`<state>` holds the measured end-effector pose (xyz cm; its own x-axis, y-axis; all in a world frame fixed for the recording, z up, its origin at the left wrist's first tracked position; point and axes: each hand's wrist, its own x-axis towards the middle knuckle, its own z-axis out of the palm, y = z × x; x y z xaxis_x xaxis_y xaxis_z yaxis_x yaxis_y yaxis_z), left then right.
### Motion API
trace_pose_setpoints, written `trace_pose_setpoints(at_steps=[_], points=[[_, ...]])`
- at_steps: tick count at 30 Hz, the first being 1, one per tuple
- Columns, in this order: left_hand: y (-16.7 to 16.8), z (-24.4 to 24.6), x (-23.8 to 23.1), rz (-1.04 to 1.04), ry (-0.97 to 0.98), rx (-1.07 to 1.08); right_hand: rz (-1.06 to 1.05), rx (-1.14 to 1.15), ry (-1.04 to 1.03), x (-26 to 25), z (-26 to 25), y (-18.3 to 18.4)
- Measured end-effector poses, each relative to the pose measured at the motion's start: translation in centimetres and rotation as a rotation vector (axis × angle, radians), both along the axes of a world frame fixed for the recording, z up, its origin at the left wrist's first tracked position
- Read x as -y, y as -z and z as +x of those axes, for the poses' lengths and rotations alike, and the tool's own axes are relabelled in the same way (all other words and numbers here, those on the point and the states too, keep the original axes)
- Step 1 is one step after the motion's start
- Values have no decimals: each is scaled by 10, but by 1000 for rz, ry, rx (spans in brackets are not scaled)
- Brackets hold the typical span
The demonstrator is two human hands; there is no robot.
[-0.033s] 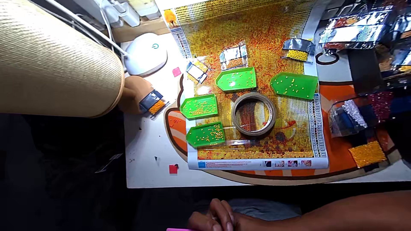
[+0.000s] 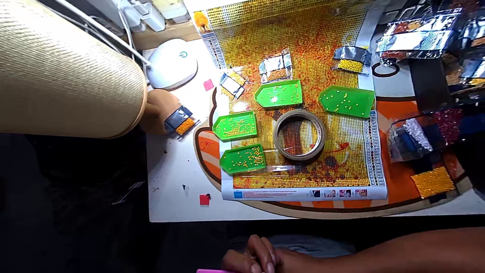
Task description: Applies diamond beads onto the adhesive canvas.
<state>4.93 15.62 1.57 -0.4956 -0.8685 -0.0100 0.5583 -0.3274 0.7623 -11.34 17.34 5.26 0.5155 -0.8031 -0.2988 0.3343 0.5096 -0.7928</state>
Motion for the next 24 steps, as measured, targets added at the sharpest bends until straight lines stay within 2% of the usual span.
trace_pose_setpoints(at_steps=[1,2,4,8,11,14,19,22,24], points=[[-49,-26,10,316,-185,179,58,-140,-135,-21,-8,26],[-57,-29,21,251,-152,145,121,-230,-236,-44,-15,57],[-51,-26,33,83,-146,97,258,-319,-380,-62,-38,85],[-44,-14,51,119,-285,39,457,-298,-395,-46,-101,59],[-38,2,69,203,-331,-116,489,-257,-330,-54,-153,40],[-26,22,88,292,-321,-272,465,-226,-118,-75,-193,18],[-8,48,114,392,-275,-430,475,-373,587,-111,-199,-25],[0,54,123,366,-261,-467,389,-421,932,-140,-197,-28],[5,55,129,341,-261,-479,299,-391,1062,-169,-199,-13]])
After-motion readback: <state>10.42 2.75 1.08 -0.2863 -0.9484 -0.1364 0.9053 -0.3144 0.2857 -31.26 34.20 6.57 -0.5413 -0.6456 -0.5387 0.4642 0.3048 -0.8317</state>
